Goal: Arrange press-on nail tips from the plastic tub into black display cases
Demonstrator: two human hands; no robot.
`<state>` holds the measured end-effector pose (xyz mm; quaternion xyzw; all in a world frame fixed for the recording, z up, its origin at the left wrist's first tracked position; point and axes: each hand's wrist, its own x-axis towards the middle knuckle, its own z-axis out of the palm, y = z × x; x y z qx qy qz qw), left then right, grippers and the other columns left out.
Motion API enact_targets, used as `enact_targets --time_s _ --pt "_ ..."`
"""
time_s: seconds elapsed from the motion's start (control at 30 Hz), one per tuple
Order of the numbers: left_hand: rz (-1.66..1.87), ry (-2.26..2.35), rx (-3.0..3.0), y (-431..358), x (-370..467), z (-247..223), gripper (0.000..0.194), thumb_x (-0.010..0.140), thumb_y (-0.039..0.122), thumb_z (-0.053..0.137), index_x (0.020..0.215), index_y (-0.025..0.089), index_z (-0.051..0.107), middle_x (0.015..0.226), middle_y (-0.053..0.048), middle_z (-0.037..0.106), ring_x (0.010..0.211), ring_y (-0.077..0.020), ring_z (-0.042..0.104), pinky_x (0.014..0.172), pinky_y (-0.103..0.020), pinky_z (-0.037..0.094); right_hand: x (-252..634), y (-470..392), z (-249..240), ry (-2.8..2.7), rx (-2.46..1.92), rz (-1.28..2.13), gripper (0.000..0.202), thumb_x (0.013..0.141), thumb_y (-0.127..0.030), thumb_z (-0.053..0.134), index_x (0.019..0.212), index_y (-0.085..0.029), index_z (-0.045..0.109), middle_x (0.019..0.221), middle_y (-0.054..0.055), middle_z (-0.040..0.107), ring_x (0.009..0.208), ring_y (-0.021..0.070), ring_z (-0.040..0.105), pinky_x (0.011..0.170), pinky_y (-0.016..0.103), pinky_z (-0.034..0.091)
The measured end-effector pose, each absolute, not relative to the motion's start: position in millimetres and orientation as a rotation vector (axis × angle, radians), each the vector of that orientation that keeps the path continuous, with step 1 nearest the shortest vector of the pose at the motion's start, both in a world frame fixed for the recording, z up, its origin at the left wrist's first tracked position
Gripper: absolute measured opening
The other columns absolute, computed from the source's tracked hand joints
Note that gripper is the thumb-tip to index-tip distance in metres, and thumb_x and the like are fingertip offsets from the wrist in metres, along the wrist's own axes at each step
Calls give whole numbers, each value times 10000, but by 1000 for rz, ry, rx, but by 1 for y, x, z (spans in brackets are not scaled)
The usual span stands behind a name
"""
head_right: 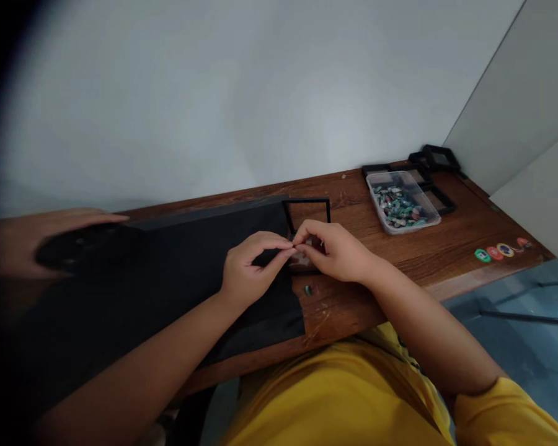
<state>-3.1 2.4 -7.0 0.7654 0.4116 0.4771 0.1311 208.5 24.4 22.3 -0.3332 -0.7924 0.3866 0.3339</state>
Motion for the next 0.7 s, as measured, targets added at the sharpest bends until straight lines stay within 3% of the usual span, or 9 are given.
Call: enact_targets --time_s 0.43,0.7 --pt "1427 1225 2121 4 -6 -10 165 971 379 740 904 230 765 935 -18 840 872 -191 800 854 -322 653 207 26 24 -2017 -900 988 165 969 -271 653 979 -159 774 886 51 772 689 121 612 644 237 457" --pt "1259 1301 2203 10 -12 -9 109 937 350 729 941 248 766 965 -37 814 942 -235 744 935 -408 611 222 37 32 -2206 -1234 555 176 888 -164 654 959 -172 815 867 64 776 756 175 651 721 290 445"
